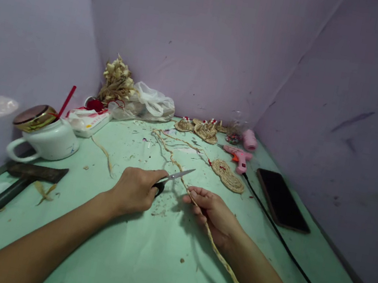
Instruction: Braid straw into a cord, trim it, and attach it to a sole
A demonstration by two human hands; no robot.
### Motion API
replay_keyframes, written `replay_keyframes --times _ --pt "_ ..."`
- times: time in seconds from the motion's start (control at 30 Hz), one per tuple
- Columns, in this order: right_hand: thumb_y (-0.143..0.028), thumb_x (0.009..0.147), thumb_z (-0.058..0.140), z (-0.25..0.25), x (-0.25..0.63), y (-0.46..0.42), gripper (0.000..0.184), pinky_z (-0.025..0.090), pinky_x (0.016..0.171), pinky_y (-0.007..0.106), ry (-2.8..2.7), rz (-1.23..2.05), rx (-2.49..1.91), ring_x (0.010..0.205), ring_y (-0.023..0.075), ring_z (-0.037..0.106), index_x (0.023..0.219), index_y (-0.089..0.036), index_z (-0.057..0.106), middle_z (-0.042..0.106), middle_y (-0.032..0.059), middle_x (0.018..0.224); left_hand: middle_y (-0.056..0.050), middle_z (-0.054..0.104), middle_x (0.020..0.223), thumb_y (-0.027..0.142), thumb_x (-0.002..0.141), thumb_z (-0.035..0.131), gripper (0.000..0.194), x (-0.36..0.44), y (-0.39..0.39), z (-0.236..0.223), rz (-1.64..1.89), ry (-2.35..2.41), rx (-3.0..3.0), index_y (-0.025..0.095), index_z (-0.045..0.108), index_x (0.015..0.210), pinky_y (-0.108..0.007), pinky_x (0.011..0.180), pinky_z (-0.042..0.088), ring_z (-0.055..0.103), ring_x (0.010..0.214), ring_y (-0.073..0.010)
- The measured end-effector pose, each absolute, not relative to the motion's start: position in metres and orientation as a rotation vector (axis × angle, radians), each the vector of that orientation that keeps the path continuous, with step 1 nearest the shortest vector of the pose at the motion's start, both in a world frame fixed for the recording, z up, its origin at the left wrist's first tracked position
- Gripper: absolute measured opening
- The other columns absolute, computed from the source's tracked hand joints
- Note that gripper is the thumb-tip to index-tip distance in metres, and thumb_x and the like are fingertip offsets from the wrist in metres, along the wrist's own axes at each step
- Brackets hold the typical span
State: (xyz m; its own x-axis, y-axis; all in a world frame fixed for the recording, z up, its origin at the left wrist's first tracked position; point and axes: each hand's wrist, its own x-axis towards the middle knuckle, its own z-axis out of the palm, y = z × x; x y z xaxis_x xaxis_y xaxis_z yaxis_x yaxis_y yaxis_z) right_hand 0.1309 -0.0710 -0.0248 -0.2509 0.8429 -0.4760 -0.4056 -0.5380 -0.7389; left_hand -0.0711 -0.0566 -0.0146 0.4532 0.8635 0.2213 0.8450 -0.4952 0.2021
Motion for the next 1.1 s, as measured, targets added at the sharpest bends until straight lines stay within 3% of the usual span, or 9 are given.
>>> replay_keyframes --times 0.17,0.27,0.37,0.57,0.87,0.97,1.1 --pt "-0.009 0.065 0.063 -0.025 0.135 -0.073 0.017 0.015 0.027 0.006 -0.491 2.305 -0.854 0.034 -0.0014 0.033 0.080 -0.012 0.056 0.060 0.0021 0.063 -0.002 0.063 0.074 0.023 0.068 0.052 0.034 -0.052 -0.060 -0.018 0.896 1.275 1.826 0.018 0.054 0.102 -0.025 0.058 0.041 0.056 0.064 -0.0139" --pt "-0.011 0.065 0.064 -0.025 0.131 -0.075 0.018 0.014 0.027 0.007 -0.533 2.337 -0.826 0.034 -0.0017 0.032 0.081 -0.012 0.057 0.060 0.0018 0.062 0.001 0.056 0.061 0.028 0.060 0.064 0.045 -0.036 -0.060 -0.018 1.038 1.149 1.217 0.013 0.051 0.100 -0.021 0.047 0.038 0.050 0.048 -0.0091" --pt "-0.018 0.066 0.065 -0.026 0.125 -0.078 0.015 0.016 0.027 0.008 -0.656 2.243 -0.902 0.034 -0.0007 0.033 0.077 -0.013 0.057 0.061 0.0020 0.063 0.004 0.053 0.055 0.023 0.051 0.070 0.048 -0.029 -0.059 -0.016 1.123 1.105 1.031 0.012 0.051 0.094 -0.019 0.044 0.035 0.048 0.045 -0.0073" --pt "-0.028 0.057 0.072 -0.031 0.114 -0.083 0.024 0.029 0.028 0.014 -1.016 1.814 -1.153 0.037 0.0041 0.044 0.072 -0.013 0.060 0.058 -0.0020 0.058 0.006 0.052 0.048 0.018 0.052 0.067 0.042 -0.032 -0.058 -0.016 1.239 1.143 1.066 0.013 0.049 0.090 -0.020 0.044 0.036 0.048 0.043 -0.0088" --pt "-0.035 0.060 0.069 -0.031 0.108 -0.090 0.025 0.033 0.033 0.016 -1.108 1.707 -1.027 0.037 0.0043 0.044 0.070 -0.012 0.065 0.055 -0.0020 0.053 0.006 0.051 0.049 0.016 0.052 0.062 0.039 -0.023 -0.056 -0.019 1.213 1.151 1.064 0.015 0.048 0.088 -0.021 0.044 0.038 0.048 0.042 -0.0095" --pt "-0.033 0.055 0.072 -0.034 0.110 -0.084 0.026 0.033 0.033 0.017 -0.988 1.685 -1.075 0.036 0.0044 0.043 0.069 -0.012 0.064 0.056 -0.0019 0.052 0.005 0.050 0.051 0.025 0.059 0.060 0.034 -0.034 -0.054 -0.018 1.116 1.206 1.292 0.015 0.049 0.090 -0.021 0.045 0.037 0.047 0.044 -0.0094" --pt "-0.028 0.053 0.074 -0.036 0.120 -0.073 0.026 0.032 0.033 0.016 -0.899 1.618 -1.150 0.036 0.0041 0.043 0.071 -0.012 0.064 0.059 -0.0013 0.053 0.002 0.055 0.066 0.029 0.065 0.056 0.032 -0.056 -0.058 -0.009 0.863 1.331 2.013 0.019 0.053 0.095 -0.022 0.057 0.039 0.050 0.060 -0.0113"
